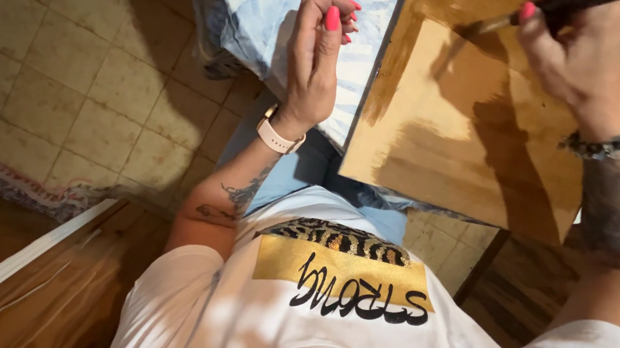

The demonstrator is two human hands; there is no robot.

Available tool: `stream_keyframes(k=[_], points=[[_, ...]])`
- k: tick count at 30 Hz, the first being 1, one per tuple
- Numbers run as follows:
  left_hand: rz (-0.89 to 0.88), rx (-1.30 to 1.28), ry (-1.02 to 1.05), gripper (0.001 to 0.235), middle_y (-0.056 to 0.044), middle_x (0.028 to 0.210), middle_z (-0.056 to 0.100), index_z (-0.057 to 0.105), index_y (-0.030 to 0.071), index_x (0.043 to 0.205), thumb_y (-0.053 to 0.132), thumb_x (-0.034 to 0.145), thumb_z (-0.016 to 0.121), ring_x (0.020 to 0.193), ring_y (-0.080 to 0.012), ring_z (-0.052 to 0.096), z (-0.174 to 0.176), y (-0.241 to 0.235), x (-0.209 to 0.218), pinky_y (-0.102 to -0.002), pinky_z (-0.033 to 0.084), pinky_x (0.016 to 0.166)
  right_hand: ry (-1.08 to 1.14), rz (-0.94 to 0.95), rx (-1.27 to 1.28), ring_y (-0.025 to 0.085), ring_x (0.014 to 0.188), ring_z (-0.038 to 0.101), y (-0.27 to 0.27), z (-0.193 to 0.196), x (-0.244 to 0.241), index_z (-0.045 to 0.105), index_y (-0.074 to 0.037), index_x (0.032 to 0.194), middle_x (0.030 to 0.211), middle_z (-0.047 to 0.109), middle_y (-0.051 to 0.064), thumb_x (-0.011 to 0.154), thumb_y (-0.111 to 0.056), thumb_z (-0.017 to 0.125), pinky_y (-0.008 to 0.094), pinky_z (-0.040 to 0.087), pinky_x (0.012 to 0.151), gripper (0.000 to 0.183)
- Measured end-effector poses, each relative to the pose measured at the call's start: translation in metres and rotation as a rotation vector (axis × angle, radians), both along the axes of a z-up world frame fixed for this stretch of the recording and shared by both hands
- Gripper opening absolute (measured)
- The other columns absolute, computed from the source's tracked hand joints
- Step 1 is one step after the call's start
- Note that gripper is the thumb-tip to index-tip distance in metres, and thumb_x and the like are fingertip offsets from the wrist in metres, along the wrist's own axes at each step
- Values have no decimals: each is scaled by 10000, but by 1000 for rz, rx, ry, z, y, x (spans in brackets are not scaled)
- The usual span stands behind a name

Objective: Applying stain to a wooden board using a paintbrush

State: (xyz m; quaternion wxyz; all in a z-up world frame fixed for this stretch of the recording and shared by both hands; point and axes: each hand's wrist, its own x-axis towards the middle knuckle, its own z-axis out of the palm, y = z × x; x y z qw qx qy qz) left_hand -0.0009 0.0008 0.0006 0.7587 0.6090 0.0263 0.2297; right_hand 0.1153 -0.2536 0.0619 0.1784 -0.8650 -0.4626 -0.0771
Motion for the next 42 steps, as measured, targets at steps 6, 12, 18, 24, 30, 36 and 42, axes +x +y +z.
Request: stream_keyframes(k=[6,12,18,24,30,36,42], points=[[9,-7,-25,259,-36,932,482,472,78,942,289,917,323,785,-118,517,-2,0,1,-217,437,696,178,112,161,205,620,401,65,2,-6,517,34,819,725,466,105,1031,-15,471,309,311,562,223],[-5,-5,-9,261,-28,919,490,471,88,944,301,915,322,790,-117,513,0,0,0,-220,430,697,211,1,114,181,545,428,46,-6,-9,603,33,787,631,490,70,993,-157,479,287,316,485,306],[-11,-7,-33,233,-25,917,477,467,93,949,280,916,332,791,-117,504,0,0,1,-222,424,699,11,-77,-72,238,620,498,-20,12,-14,631,115,866,727,560,163,1043,-84,559,324,361,535,275],[27,30,-34,251,-34,906,495,488,70,917,273,907,339,769,-118,519,3,0,1,-216,445,670,153,16,19,187,566,496,46,1,-17,628,57,847,727,587,114,964,-41,584,284,386,486,158],[28,60,-43,242,-36,894,499,487,70,925,257,910,333,771,-116,511,2,-1,2,-223,446,680,201,185,222,230,595,554,70,4,-14,572,103,803,688,566,144,993,-89,492,281,403,497,282],[-7,6,-33,237,-22,909,493,473,85,948,275,913,336,791,-102,496,-2,-2,2,-215,423,705,168,-155,-35,176,517,420,-2,6,-27,580,70,853,643,491,97,1029,-202,539,301,329,446,326],[-14,-9,-40,226,-30,910,481,469,79,944,264,912,343,788,-106,488,-3,-3,3,-219,423,700,162,-83,23,199,581,453,9,3,-23,599,67,900,706,522,113,991,-47,636,304,357,498,151]])
